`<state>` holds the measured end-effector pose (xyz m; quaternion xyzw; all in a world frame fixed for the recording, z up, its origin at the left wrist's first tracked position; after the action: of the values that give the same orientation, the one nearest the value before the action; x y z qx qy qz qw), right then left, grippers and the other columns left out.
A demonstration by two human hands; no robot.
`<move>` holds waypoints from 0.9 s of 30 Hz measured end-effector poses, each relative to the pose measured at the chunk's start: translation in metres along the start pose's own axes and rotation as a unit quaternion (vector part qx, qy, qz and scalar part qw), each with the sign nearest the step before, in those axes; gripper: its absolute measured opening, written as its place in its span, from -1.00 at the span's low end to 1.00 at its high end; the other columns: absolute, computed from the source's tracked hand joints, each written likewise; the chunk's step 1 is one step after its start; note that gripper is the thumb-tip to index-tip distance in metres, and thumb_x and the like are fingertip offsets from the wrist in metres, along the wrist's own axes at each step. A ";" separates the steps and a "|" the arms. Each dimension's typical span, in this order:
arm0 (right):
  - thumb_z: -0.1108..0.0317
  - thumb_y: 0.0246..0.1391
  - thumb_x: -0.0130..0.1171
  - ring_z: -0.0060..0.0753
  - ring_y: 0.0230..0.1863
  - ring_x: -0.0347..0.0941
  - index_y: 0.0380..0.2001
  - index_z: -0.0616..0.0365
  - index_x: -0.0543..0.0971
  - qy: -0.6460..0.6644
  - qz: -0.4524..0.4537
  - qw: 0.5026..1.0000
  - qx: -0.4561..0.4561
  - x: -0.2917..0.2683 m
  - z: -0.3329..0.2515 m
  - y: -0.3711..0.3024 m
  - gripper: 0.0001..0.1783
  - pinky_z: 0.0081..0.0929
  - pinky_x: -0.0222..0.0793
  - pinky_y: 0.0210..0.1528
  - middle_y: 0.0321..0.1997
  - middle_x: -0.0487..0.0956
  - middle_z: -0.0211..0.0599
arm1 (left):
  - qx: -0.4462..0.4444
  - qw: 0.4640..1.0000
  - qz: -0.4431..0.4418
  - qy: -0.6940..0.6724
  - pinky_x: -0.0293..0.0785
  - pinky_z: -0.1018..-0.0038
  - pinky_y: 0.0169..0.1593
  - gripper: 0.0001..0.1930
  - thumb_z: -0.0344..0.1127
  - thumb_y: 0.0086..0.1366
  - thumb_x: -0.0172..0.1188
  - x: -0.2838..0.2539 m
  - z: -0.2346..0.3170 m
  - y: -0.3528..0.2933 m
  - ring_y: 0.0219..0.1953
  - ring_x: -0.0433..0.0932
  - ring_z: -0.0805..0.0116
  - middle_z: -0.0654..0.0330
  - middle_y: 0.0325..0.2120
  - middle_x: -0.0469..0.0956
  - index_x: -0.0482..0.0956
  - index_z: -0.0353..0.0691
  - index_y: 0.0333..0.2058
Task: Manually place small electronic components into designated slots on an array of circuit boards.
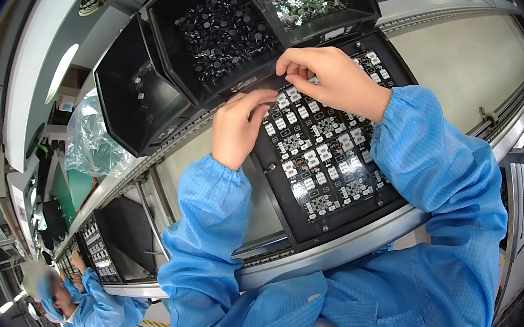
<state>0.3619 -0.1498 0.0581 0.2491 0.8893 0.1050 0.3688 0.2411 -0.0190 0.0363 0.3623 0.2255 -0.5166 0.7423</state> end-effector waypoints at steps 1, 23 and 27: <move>0.53 0.01 0.14 -0.41 -0.43 0.52 -0.28 0.19 0.50 0.002 0.002 1.000 0.003 -0.001 0.001 0.000 -0.85 -0.49 0.46 -0.35 -0.46 0.55 -0.28 | 0.019 1.000 0.003 0.017 0.48 0.39 -0.29 -0.75 -0.55 0.07 0.19 0.001 0.000 0.000 -0.37 0.57 0.19 0.19 -0.42 0.61 0.60 -0.13 -0.25; 0.36 0.08 0.12 0.03 -0.21 0.53 -0.09 0.26 0.49 -0.281 -0.010 0.959 0.027 -0.049 0.066 0.063 -0.68 -0.24 0.42 -0.13 -0.19 0.59 0.01 | 0.166 0.951 -0.025 0.259 0.52 0.36 -0.24 -0.58 -0.49 0.03 0.04 0.007 0.041 -0.015 -0.27 0.55 0.16 0.06 -0.14 0.52 0.45 -0.27 -0.06; 0.42 0.01 0.12 0.06 -0.21 0.53 -0.22 0.31 0.54 -0.217 -0.171 0.955 0.110 -0.039 0.068 0.080 -0.75 -0.20 0.42 -0.14 -0.28 0.59 0.07 | 0.195 0.936 0.008 0.292 0.45 0.38 -0.28 -0.70 -0.44 -0.01 0.07 -0.016 0.063 -0.003 -0.33 0.51 0.22 0.13 -0.23 0.50 0.49 -0.24 -0.22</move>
<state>0.4631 -0.1021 0.0630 0.1495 0.8229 -0.1144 0.5361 0.2296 -0.0586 0.0863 0.6365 0.3244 -0.4159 0.5628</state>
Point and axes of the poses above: each hand's wrist, its own y-axis towards the middle knuckle, its own x-axis out of the palm, z = x × y, the point moved 4 cm from there along y, towards the middle knuckle
